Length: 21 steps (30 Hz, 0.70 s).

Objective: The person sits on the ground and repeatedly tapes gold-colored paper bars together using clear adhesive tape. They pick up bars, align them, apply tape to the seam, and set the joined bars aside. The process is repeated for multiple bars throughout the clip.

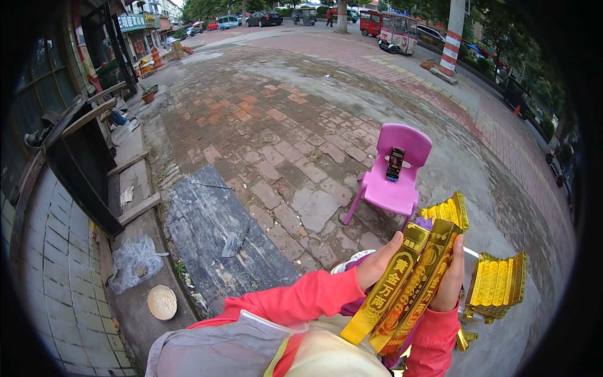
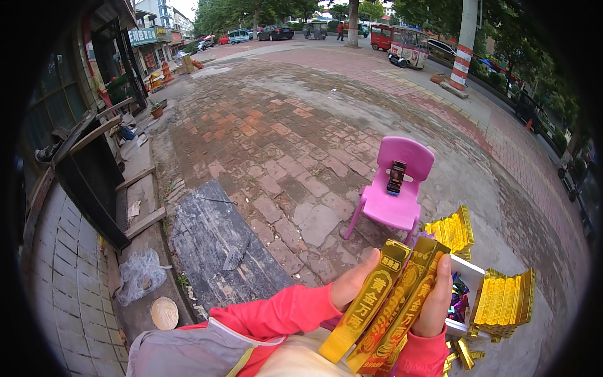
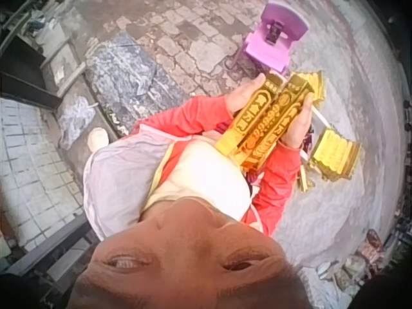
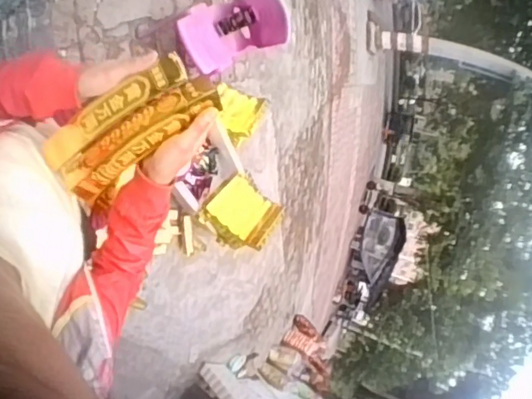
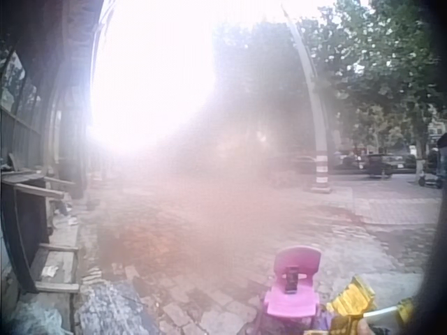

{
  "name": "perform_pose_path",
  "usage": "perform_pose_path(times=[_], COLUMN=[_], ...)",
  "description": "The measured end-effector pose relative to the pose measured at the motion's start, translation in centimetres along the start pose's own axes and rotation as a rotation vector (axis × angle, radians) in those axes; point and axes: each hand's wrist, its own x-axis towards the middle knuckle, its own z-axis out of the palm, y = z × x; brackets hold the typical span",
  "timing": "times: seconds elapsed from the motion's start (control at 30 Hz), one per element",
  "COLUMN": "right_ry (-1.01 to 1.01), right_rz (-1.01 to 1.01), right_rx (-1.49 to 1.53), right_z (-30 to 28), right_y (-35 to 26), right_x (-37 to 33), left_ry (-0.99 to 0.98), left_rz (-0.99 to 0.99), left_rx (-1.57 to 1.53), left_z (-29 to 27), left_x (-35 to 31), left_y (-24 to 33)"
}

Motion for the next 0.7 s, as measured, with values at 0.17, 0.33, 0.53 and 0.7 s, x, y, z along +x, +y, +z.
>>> perform_pose_path(times=[0.17,0.33,0.53,0.7], right_ry=[0.049,0.059,-0.001,-0.051], right_rz=[-0.018,-0.024,-0.024,0.03], right_rx=[0.019,0.028,0.06,0.219], right_z=[-0.1,-0.4,-1.6,-1.0], right_y=[0.1,0.2,0.4,1.0], right_x=[0.2,0.3,0.4,-0.2], left_ry=[0.038,0.032,0.029,0.053], left_rz=[-0.005,-0.037,-0.036,-0.028], left_rx=[0.028,0.054,0.076,0.061], left_z=[0.8,0.8,0.9,1.1], left_x=[0.2,0.5,0.3,-0.2], left_y=[0.1,0.2,0.0,0.2])
